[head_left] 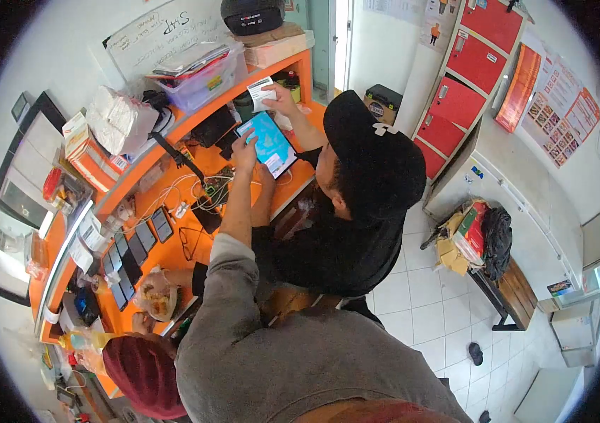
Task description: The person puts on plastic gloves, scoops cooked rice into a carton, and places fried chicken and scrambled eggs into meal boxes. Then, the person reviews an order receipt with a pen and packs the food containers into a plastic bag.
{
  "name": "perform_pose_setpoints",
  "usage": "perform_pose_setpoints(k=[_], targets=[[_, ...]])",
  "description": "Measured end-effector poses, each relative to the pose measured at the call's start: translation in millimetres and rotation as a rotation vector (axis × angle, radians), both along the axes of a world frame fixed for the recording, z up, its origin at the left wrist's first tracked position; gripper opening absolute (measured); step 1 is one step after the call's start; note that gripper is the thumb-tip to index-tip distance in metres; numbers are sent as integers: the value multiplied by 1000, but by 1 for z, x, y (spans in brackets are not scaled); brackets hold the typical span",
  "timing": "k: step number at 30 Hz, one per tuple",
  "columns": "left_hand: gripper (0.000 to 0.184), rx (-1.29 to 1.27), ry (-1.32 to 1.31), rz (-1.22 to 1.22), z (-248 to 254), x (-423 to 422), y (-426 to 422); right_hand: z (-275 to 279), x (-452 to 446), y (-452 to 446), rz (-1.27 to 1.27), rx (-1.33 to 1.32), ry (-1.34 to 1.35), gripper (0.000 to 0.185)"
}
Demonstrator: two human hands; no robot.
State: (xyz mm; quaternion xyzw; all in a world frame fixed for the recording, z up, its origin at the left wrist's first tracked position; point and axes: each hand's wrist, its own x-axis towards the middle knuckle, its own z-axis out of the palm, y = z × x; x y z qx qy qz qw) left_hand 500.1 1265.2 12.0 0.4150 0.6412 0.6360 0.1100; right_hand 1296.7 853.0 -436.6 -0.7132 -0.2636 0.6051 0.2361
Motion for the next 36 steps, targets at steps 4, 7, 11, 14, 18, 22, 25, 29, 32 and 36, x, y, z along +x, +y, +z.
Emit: perform_pose_setpoints(k=[4, 7, 11, 14, 18, 22, 25, 29, 32, 36], targets=[[38, -55, 66, 199, 11, -10, 26, 30, -7, 16, -31, -30, 46, 39], [41, -168, 71, 285, 36, -4, 30, -9, 11, 23, -77, 12, 194, 40], [34, -95, 13, 145, 32, -11, 43, 83, -21, 56, -33, -3, 33, 39], [32, -60, 181, 228, 27, 0, 27, 112, -35, 67, -6, -3, -10, 38], [29, 46, 1, 202, 5, 2, 15, 118, -39, 68, 23, -20, -41, 37], [27, 153, 9, 182, 2, 5, -9, 110, -36, 62, 63, -36, -48, 37], [27, 132, -15, 151, 2, 12, -34, 103, -31, 56, 92, -41, -55, 36], [27, 46, 161, 251, -3, 13, -56, 102, -31, 50, 128, -31, -70, 35], [28, -29, 195, 284, 6, 21, -76, 109, -35, 53, 161, 2, -81, 34], [28, 46, 193, 273, -8, 14, -85, 119, -43, 57, 209, 59, -89, 33]])
